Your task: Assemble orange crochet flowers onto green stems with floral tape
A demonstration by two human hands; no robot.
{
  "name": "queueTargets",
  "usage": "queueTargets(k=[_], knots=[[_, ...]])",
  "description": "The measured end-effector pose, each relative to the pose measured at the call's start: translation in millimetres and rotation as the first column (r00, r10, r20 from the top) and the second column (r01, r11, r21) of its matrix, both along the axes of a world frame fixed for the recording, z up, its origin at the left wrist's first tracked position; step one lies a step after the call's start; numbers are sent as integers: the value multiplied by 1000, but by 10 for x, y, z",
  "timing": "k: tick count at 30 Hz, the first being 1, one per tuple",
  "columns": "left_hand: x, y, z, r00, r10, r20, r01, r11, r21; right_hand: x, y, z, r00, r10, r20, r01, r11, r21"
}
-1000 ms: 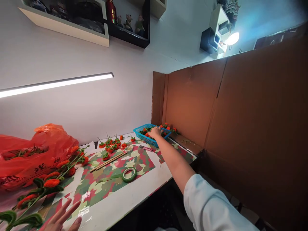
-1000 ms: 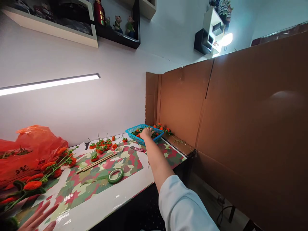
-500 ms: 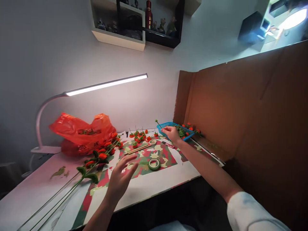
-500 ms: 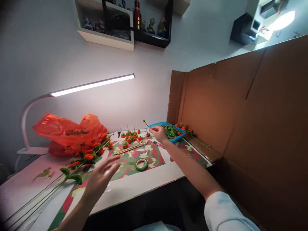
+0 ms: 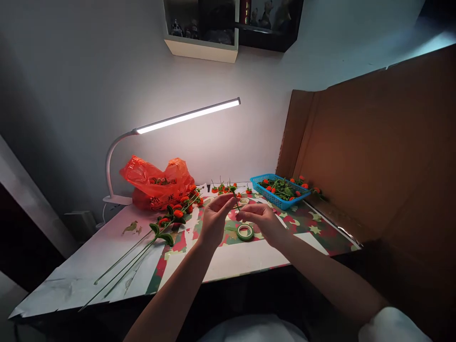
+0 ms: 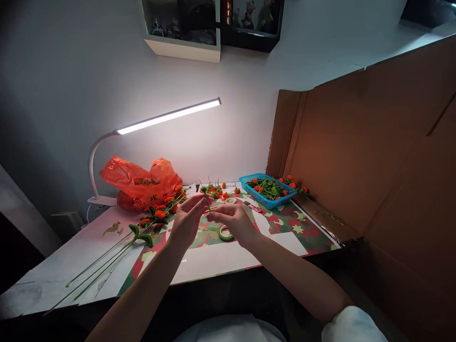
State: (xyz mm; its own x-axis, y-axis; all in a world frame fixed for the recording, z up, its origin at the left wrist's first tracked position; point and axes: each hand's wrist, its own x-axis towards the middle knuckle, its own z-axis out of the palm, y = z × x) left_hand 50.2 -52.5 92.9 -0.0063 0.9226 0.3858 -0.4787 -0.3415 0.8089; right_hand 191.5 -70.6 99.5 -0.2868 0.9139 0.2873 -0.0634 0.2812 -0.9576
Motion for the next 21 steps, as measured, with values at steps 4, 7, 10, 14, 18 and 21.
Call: queueTargets(k=[4,7,10,14,18,21], knots=[[-12,-110,22,1000,-23,12,23,1000,5,-4,-109,-42,996,67,-63,-72,994,-83],[-29,-158,25,999,-33,-6,33,999,-6,-20,-163,-47,989,111,-103,-121,988,-97],[-40,-192,32,998,-57,-19,57,998,-36,-38,-197,-47,977,150,-149,-171,975,-141],[-30,-219,48,989,-149,11,149,986,-70,-49,-218,-61,943,214,-256,-276,931,-238],[-15,-234,72,945,-313,95,324,938,-124,-45,-210,-106,890,258,-375,-381,873,-304],[-12,-242,81,907,-399,136,418,889,-184,-40,-193,-148,851,278,-446,-458,808,-370]])
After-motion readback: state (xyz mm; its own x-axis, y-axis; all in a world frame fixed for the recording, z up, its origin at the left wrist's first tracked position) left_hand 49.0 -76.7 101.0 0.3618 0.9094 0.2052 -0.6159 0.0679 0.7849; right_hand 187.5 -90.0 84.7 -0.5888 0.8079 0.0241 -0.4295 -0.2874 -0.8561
